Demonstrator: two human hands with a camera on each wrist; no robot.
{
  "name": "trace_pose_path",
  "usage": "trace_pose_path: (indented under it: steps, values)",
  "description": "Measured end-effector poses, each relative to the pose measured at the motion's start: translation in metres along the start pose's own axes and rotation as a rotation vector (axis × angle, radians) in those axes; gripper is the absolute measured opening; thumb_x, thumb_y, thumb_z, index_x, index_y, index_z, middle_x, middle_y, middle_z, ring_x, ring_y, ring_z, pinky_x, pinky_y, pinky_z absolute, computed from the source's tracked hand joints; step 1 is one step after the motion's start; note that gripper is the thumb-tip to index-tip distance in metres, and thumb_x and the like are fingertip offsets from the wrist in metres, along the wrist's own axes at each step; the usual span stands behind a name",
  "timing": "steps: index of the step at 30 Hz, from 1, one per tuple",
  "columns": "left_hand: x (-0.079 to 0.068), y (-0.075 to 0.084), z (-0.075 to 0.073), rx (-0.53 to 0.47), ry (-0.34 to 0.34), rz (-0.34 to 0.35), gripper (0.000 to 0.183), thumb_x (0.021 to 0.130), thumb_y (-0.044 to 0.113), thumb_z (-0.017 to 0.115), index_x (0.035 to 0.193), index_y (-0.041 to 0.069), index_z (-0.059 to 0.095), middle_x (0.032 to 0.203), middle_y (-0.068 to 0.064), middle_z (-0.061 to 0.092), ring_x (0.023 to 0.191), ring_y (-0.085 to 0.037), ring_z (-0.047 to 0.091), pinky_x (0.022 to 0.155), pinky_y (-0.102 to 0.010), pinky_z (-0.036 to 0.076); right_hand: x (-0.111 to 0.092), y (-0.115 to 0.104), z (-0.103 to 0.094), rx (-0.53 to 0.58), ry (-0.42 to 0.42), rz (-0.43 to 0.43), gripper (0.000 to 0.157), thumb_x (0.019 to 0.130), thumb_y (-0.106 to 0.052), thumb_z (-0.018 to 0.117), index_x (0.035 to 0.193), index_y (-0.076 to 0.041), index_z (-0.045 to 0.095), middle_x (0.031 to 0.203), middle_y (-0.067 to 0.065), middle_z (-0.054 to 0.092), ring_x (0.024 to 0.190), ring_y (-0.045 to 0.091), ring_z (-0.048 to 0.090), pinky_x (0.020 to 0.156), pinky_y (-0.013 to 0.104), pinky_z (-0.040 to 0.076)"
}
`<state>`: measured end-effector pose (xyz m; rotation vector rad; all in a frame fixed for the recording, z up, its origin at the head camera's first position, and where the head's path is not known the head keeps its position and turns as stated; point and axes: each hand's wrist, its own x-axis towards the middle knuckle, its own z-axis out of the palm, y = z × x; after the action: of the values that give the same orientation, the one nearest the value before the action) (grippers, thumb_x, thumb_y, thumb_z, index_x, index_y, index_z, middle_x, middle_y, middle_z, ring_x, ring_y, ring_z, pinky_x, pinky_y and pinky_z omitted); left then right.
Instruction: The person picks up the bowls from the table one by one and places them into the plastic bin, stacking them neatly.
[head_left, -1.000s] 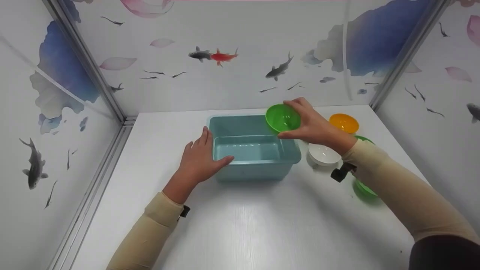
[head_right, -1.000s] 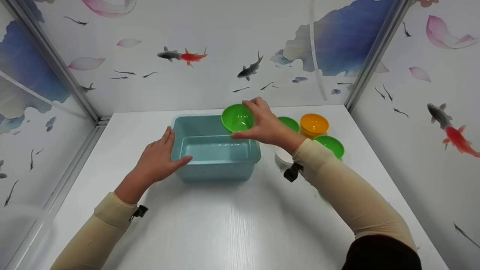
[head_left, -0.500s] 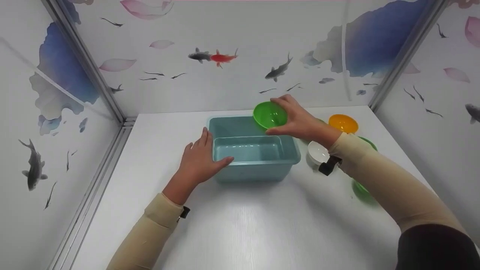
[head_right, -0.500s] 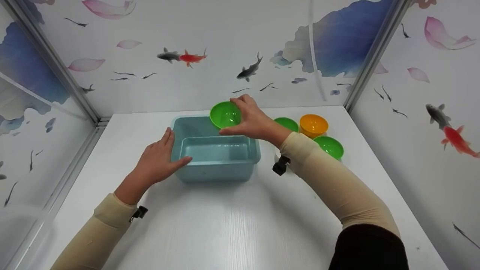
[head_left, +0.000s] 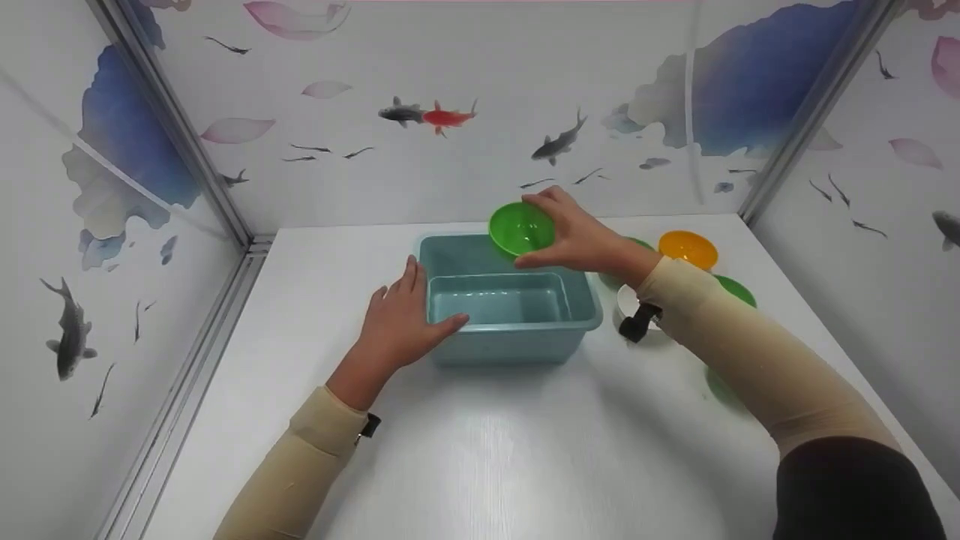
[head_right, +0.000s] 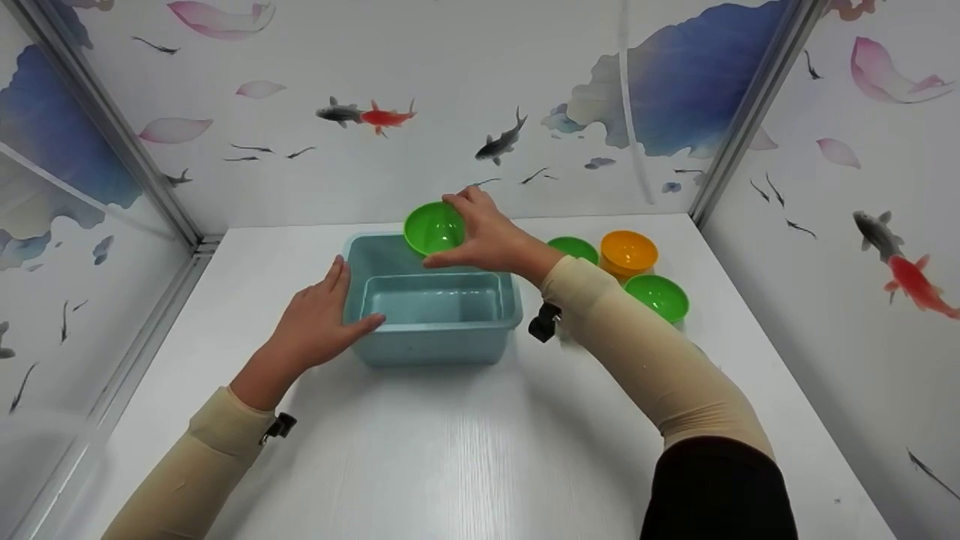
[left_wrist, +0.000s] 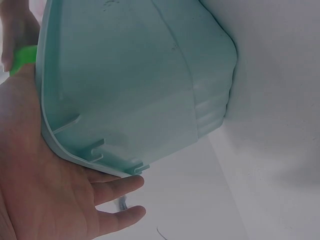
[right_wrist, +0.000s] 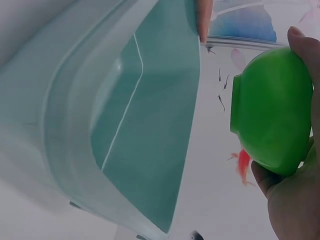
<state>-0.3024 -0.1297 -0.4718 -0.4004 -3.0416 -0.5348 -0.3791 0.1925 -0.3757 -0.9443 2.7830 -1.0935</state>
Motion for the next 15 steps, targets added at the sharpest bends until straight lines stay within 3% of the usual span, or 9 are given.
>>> trace_pose_path:
  steps: [15]
  values:
    - [0.0, 0.0, 0.0, -0.004, 0.004, -0.005, 0.126, 0.095, 0.087, 0.054, 0.175, -0.002, 0.014, 0.184, -0.02, 0.013, 0.161, -0.043, 0.037, 0.13, -0.063, 0.024, 0.026, 0.002, 0.003, -0.018, -0.026, -0.045, 0.111, 0.08, -0.046, 0.099, 0.167, -0.005, 0.045, 0.153, 0.015, 0.046, 0.136, 0.03, 0.051, 0.114, 0.052, 0.047]
